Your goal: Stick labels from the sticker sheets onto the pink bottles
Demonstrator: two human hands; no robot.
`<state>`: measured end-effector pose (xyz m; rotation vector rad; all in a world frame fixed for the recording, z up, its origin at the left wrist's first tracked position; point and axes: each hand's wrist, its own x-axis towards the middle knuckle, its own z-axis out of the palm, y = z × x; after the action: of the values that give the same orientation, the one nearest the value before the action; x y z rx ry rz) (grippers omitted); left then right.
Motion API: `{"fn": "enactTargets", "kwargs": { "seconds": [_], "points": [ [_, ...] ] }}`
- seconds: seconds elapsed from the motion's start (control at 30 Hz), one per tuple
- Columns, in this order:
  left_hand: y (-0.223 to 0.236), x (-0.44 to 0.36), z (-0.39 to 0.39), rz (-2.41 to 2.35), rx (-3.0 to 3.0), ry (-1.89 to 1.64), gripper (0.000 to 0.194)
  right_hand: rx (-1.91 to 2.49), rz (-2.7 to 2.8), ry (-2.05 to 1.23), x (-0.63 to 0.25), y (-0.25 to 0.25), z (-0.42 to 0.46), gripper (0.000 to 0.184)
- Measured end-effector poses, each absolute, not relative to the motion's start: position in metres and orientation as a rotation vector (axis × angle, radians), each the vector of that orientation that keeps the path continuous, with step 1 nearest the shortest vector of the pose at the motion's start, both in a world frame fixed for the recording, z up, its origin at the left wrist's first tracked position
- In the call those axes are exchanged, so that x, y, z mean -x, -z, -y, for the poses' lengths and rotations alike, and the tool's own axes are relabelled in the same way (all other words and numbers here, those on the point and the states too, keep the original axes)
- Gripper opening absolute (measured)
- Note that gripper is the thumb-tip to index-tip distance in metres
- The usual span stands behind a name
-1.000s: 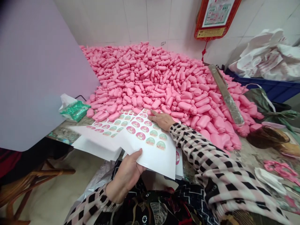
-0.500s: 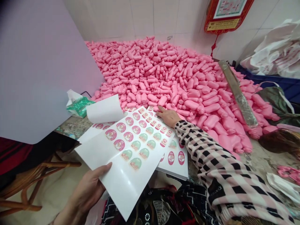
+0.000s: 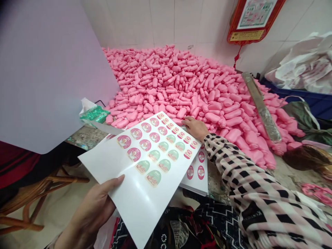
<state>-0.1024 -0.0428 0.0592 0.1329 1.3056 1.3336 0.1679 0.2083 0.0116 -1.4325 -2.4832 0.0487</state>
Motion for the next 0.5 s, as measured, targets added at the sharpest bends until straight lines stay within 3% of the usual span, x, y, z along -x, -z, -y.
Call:
{"fn": "enactTargets", "kwargs": {
  "seconds": [0.27,0.5],
  "points": [
    [-0.036,0.116,0.053,-1.355,-0.086,-1.326,0.046,1.3,1.93,-1.131,-0.149,-0.013,-0.192,0.042],
    [-0.027,0.139,0.089,-1.405,0.045,-1.326,0.053,1.062,2.26,-1.029,-0.1,-0.001,-0.17,0.032]
  ]
}}
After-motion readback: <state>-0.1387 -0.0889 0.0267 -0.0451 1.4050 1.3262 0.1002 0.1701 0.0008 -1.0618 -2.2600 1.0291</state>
